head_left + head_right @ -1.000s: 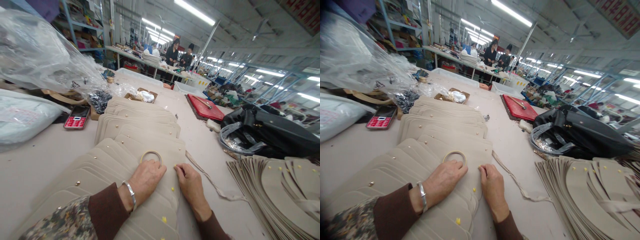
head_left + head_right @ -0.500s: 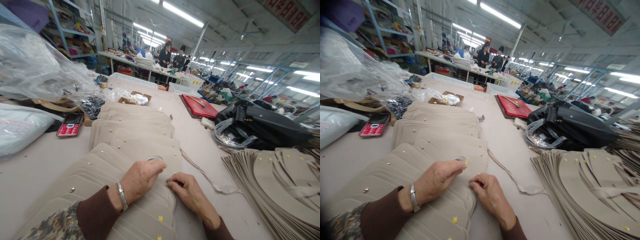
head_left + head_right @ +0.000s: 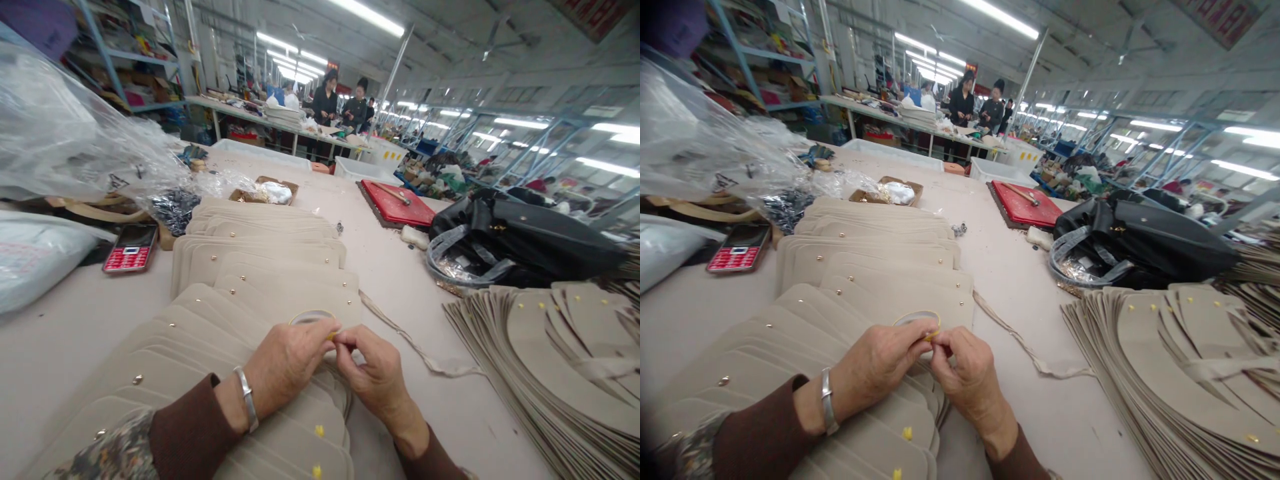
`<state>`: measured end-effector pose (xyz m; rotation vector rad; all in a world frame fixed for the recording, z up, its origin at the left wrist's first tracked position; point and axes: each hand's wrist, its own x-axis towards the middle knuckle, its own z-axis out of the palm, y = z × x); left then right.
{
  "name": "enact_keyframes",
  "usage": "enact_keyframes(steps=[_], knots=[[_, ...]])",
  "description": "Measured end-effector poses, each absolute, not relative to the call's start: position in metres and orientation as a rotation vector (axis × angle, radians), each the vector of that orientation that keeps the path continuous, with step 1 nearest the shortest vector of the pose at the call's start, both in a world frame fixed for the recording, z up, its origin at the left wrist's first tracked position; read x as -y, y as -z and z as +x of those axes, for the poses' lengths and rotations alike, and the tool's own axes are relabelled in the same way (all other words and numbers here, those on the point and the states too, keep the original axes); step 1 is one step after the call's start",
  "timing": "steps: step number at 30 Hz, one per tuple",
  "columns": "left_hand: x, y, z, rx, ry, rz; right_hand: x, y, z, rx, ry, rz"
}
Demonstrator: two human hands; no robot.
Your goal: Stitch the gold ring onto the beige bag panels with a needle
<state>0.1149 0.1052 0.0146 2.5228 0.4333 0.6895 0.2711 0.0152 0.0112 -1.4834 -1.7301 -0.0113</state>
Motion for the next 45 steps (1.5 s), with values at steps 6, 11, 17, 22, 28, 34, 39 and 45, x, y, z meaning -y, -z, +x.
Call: enact_keyframes(steps=[6,11,17,22,28,34,39,45], knots=[[-0.108,-0.02,0.119,-0.5,-0.581,2.486,-0.013,-0.014,0.269,1.623,-0.041,-1.539],[-0.103,-0.017,0.117,-0.39,-0.794,2.628,-0.016,-0.015,0.266,1.09,-0.658,-1.652],[-0.106,-0.012,0.117,-0.512,-0.727,2.765,-0.017,0.0,0.306,0.744,-0.975,-1.712],[-0.121,-0.004,0.125,-0.683,-0.256,2.921,-0.014,0.01,0.318,0.874,-0.961,-1.845],[-0.121,-0.008,0.13,-0.678,-0.083,2.92,-0.013,0.009,0.308,1.164,-0.823,-2.006],[-0.122,-0.006,0.129,-0.663,-0.075,2.904,-0.017,0.007,0.303,1.397,-0.563,-2.107],[-0.122,-0.005,0.128,-0.668,-0.052,2.903,-0.015,0.013,0.304,1.338,-0.501,-2.168],[-0.123,-0.006,0.128,-0.669,-0.075,2.901,-0.006,0.019,0.298,1.48,-0.29,-2.145]])
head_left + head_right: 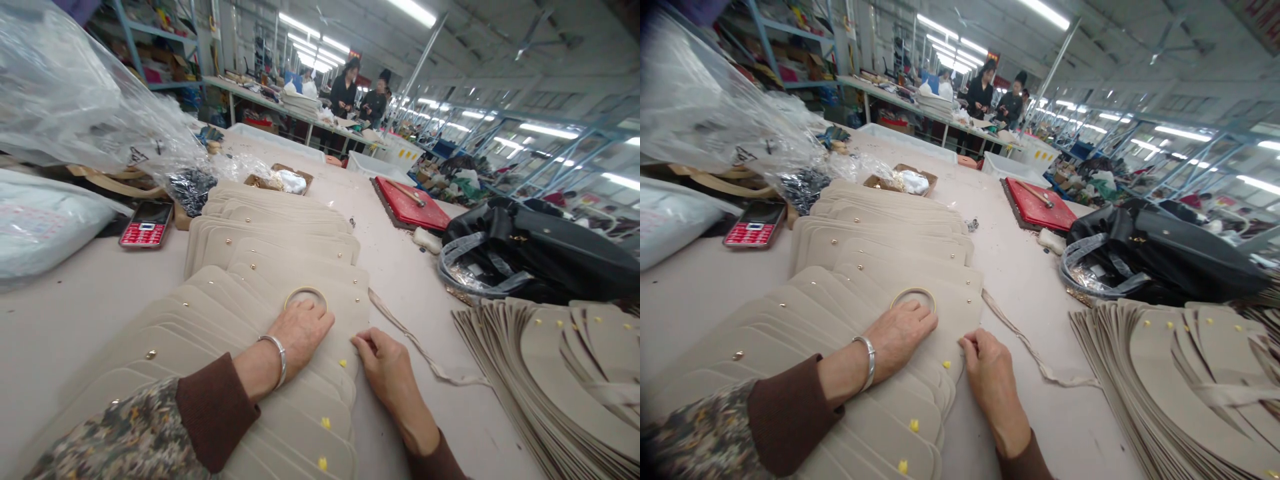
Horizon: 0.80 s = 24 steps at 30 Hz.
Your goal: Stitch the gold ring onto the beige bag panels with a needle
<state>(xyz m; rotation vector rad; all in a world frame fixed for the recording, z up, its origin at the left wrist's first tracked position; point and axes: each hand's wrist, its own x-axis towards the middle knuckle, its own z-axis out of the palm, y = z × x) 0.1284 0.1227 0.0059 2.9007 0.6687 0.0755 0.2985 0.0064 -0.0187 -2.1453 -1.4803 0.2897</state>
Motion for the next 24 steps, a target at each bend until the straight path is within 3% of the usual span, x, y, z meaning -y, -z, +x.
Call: enact_keyframes(steps=[9,18,24], knots=[[-0.128,-0.01,0.121,-0.588,-0.331,2.874,-0.02,0.014,0.29,1.514,-0.23,-2.209],[-0.127,-0.009,0.113,-0.409,-0.666,2.665,-0.012,0.002,0.302,1.442,-0.822,-2.019],[-0.118,-0.008,0.113,-0.339,-0.751,2.556,-0.011,-0.012,0.284,1.427,-0.479,-1.628]])
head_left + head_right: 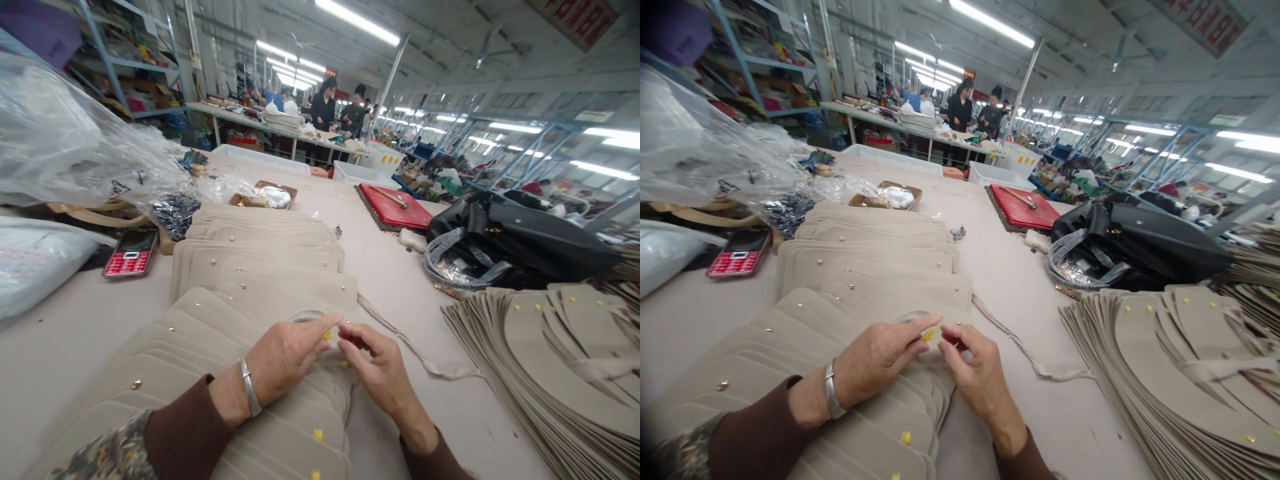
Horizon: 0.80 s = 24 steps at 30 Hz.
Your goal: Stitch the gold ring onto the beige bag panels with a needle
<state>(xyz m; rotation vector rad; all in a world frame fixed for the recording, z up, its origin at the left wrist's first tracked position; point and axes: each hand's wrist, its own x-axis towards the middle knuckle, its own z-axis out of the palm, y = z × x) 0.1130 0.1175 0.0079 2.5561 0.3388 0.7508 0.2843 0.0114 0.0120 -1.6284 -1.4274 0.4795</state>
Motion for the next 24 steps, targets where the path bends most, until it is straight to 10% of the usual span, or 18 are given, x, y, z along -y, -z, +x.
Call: enact_keyframes(steps=[13,24], knots=[[-0.111,-0.018,0.12,-0.516,-0.46,2.567,-0.014,-0.002,0.268,1.7,0.109,-1.564],[-0.108,-0.017,0.127,-0.478,-0.666,2.834,-0.027,0.004,0.302,0.604,-0.904,-1.629]])
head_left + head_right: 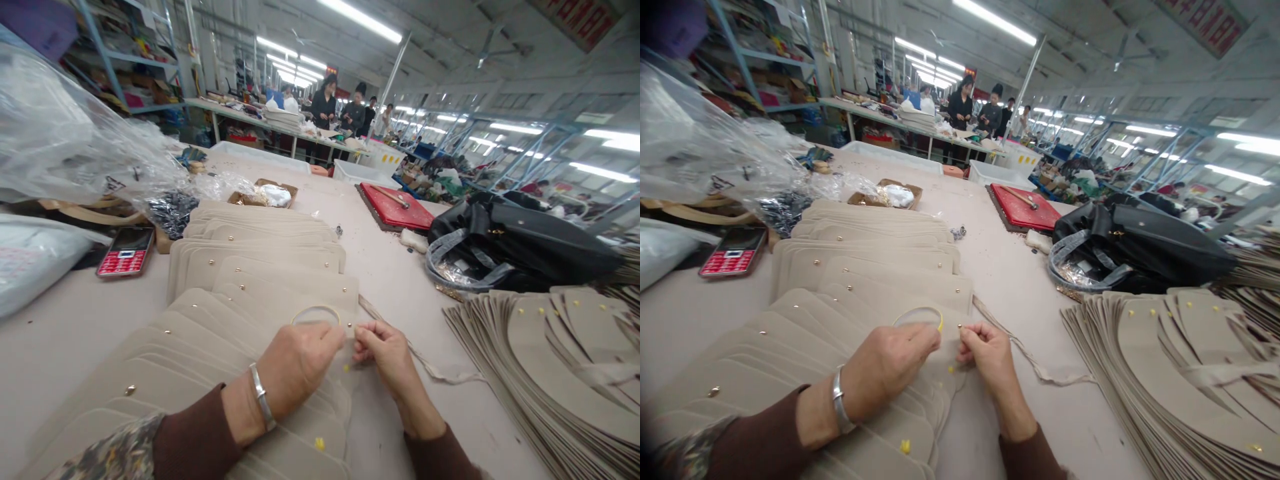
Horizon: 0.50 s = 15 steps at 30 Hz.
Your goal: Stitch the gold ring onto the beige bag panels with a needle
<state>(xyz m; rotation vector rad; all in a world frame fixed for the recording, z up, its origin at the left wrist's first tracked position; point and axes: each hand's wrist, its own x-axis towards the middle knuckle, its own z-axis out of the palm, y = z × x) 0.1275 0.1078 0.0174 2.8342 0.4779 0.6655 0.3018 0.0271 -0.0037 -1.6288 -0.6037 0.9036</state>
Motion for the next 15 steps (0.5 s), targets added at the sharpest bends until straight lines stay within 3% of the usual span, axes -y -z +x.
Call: enact_keyframes(steps=[6,15], knots=[[-0.126,-0.011,0.138,-0.621,-0.152,2.966,-0.031,0.017,0.324,0.755,-0.862,-1.748],[-0.126,-0.011,0.139,-0.646,-0.098,2.919,-0.042,0.015,0.312,1.117,-0.584,-2.003]])
